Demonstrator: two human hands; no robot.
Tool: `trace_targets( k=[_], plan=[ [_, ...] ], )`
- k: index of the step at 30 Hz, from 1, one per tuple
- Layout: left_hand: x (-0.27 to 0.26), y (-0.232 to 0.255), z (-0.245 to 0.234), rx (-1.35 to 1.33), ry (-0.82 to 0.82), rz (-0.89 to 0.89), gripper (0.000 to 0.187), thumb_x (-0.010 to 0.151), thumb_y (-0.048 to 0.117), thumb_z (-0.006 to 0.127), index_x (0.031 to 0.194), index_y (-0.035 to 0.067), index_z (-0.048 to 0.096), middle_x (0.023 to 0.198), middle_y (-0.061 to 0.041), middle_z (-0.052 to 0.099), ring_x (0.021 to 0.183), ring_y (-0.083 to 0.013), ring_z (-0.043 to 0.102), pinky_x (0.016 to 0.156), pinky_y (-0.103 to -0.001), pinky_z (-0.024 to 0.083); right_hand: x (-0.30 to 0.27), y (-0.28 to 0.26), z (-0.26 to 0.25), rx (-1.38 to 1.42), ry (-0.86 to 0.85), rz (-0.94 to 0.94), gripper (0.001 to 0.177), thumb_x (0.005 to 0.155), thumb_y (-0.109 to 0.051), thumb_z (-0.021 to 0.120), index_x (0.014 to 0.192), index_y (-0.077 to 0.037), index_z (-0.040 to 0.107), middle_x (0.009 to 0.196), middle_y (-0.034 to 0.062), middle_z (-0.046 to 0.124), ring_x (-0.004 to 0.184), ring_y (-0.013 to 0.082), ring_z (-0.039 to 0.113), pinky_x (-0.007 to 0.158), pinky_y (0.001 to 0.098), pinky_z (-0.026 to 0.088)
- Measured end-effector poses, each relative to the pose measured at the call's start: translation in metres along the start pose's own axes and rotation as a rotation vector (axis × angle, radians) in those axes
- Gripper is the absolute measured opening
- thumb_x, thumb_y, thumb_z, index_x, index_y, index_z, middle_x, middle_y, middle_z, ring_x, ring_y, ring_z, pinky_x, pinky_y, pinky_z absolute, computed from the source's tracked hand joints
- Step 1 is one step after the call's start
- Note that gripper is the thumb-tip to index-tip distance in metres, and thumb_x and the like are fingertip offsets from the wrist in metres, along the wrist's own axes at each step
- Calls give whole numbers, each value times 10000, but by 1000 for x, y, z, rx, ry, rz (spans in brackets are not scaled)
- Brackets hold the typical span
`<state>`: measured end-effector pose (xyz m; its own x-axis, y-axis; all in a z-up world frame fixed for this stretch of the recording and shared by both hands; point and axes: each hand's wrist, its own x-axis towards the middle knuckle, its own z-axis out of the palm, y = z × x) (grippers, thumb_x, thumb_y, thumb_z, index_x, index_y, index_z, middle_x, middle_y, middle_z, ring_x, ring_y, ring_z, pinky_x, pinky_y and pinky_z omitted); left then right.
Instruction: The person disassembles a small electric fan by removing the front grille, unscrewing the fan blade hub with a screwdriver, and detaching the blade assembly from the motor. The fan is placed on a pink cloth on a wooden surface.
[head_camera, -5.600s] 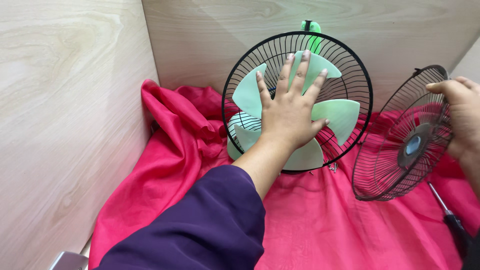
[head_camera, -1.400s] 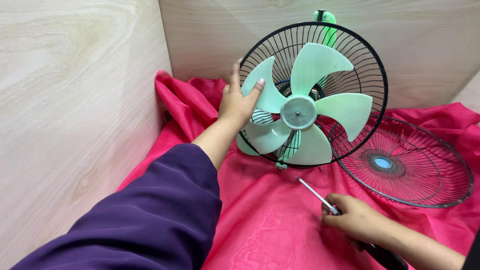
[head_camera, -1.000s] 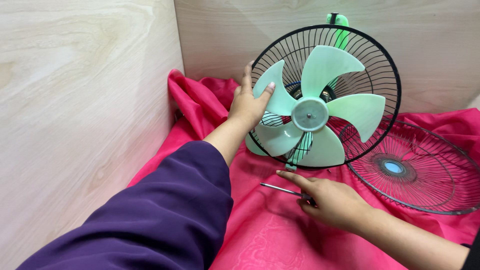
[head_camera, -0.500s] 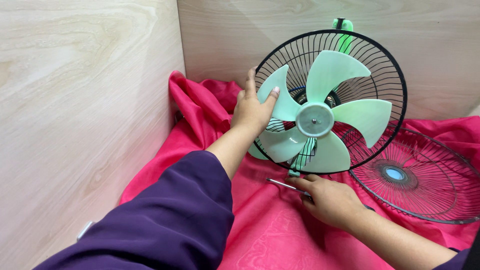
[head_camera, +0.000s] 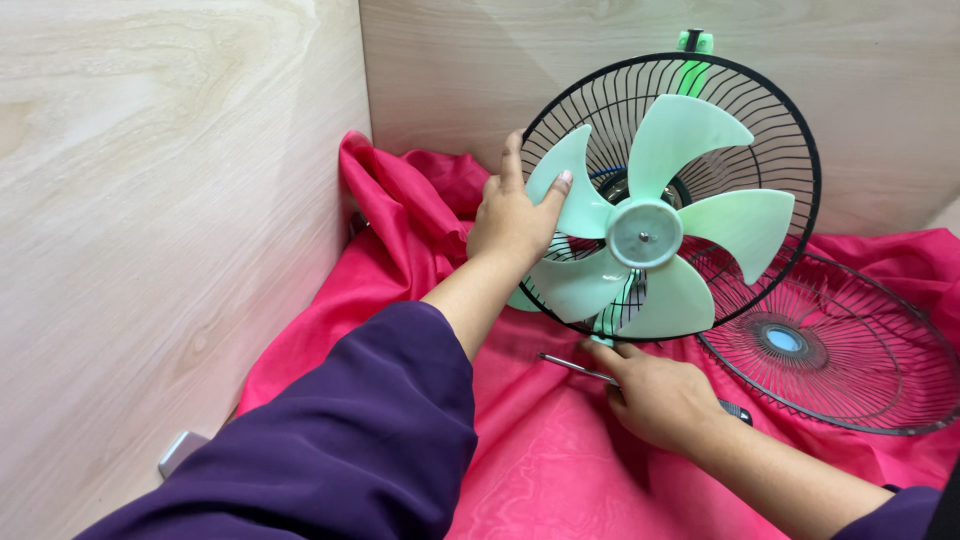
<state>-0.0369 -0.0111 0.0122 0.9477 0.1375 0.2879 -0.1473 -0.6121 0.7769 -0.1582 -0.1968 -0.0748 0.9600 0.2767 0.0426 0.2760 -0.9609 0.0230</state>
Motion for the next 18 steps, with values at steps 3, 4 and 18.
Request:
trace_targets(
  k=[3,4,18],
  plan=[
    [-12,0,0,4,25,61,831,900,643,571,1569,401,141,1401,-112,569,1259,-336,601,920,-543,522,-4,11,0,-21,-13,40,676,836,-240,633,1474,-384,463,1179,30,668,961,281,712,710,473,584],
    [-16,0,1,-4,30,83,831,900,637,576,1568,402,142,1386,-115,575,1246,-338,608,908,-542,528,-5,15,0,-34,-10,43,666,837,-248,635,1468,-384,468,1172,23,671,960,274,713,710,467,585],
    [-35,-3,28,121,131,303,991,922,615,605,1589,395,-94,1589,-171,311,1359,-382,469,970,-616,463,-19,40,-10,-45,-103,111,708,833,-238,631,1485,-436,439,1333,-28,596,1030,252,697,771,448,602]
  ],
)
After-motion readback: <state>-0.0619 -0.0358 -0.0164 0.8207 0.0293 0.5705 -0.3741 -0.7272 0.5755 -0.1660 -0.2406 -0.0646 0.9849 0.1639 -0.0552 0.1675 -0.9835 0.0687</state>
